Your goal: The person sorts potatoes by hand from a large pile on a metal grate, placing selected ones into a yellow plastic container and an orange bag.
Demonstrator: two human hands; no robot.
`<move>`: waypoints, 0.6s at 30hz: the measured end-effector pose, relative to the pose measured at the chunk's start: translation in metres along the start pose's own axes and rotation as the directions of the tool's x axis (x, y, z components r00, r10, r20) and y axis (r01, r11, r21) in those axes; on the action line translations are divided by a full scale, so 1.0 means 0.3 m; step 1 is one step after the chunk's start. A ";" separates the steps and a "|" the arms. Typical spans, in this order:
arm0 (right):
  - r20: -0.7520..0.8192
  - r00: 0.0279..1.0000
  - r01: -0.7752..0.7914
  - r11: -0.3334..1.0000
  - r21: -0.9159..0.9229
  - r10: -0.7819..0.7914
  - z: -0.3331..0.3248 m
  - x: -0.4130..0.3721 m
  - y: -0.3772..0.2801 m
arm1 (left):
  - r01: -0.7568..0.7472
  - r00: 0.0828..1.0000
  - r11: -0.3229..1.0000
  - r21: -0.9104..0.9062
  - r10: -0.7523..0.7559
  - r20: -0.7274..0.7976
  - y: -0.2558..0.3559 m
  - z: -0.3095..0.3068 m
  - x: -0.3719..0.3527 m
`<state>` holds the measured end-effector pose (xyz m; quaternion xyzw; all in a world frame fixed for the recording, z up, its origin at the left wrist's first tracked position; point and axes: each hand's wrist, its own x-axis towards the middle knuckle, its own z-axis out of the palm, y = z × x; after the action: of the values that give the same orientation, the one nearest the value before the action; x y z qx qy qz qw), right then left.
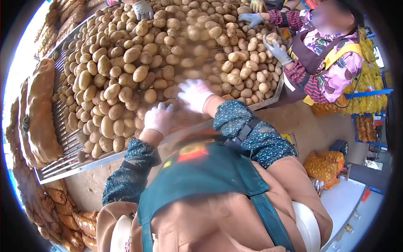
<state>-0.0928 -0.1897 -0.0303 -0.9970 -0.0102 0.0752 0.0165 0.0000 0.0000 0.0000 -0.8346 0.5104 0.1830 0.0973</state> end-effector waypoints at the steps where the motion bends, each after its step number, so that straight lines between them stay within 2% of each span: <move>1: 0.076 0.997 -0.008 0.999 0.037 0.005 -0.040 -0.024 0.024 | -0.036 0.998 0.999 -0.027 0.037 0.053 0.006 -0.027 0.006; 2: 0.150 0.989 -0.021 0.997 0.073 0.010 -0.058 -0.053 0.045 | -0.071 0.992 0.996 -0.054 0.077 0.104 0.015 -0.039 0.012; 3: 0.072 0.997 -0.015 1.000 0.011 0.014 -0.085 0.071 0.047 | -0.078 0.996 0.994 -0.076 0.081 0.030 -0.124 -0.082 0.056; 5: 0.062 0.998 -0.009 0.995 -0.098 0.015 -0.077 0.013 0.070 | -0.139 0.990 0.962 -0.235 0.131 -0.048 -0.140 -0.053 0.066; 6: 0.049 0.996 -0.067 0.995 -0.074 0.070 -0.080 -0.012 0.082 | -0.169 0.985 0.935 -0.310 0.151 -0.082 -0.146 -0.036 0.066; 7: 0.049 0.993 -0.092 0.969 -0.230 0.106 -0.066 -0.034 0.110 | -0.081 0.996 0.833 -0.548 0.086 -0.016 -0.147 -0.024 0.075; 9: 0.042 0.956 -0.282 0.951 -0.129 0.289 -0.031 -0.051 0.224 | 0.144 0.986 0.464 -0.874 0.008 0.167 -0.152 -0.007 0.117; 10: -0.138 0.919 -0.385 0.915 -0.122 0.368 0.001 -0.078 0.266 | 0.035 0.999 0.303 -0.952 -0.001 0.036 -0.148 -0.020 0.144; 11: -0.318 0.844 -0.484 0.870 -0.099 0.433 0.035 -0.102 0.299 | -0.012 0.999 -0.097 -0.995 -0.039 -0.008 -0.134 -0.033 0.135; 12: -0.453 0.772 -0.540 0.836 -0.100 0.445 0.019 -0.118 0.305 | -0.053 0.997 -0.204 -0.977 -0.063 -0.041 -0.116 -0.094 0.133; 13: -0.449 0.785 -0.513 0.855 -0.084 0.427 0.002 -0.125 0.302 | -0.098 0.993 -0.311 -0.945 -0.092 -0.072 -0.104 -0.127 0.151; 14: -0.444 0.798 -0.483 0.873 -0.065 0.408 -0.010 -0.128 0.282 | -0.157 0.980 -0.143 -0.977 -0.146 -0.136 -0.103 -0.122 0.191; 15: -0.440 0.810 -0.450 0.892 -0.043 0.387 -0.027 -0.128 0.247 | -0.186 0.974 0.190 -0.964 -0.097 -0.207 -0.116 -0.097 0.226; 16: -0.181 0.887 -0.431 0.902 0.011 0.426 -0.076 -0.128 0.173 | -0.209 0.966 0.499 -0.841 -0.029 -0.257 -0.134 -0.062 0.258; 17: -0.131 0.931 -0.340 0.940 0.019 0.340 -0.074 -0.130 0.096 | -0.223 0.959 0.751 -0.621 0.053 -0.280 -0.142 -0.041 0.269; 18: 0.202 0.940 -0.289 0.956 0.046 0.275 -0.108 -0.108 0.017 | -0.190 0.960 0.902 -0.388 0.087 -0.267 -0.115 -0.038 0.258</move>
<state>-0.1199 -0.1966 0.0065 -0.9747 0.1341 0.1738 0.0418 0.0647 -0.0512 -0.0218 -0.8137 0.5272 0.1886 -0.1565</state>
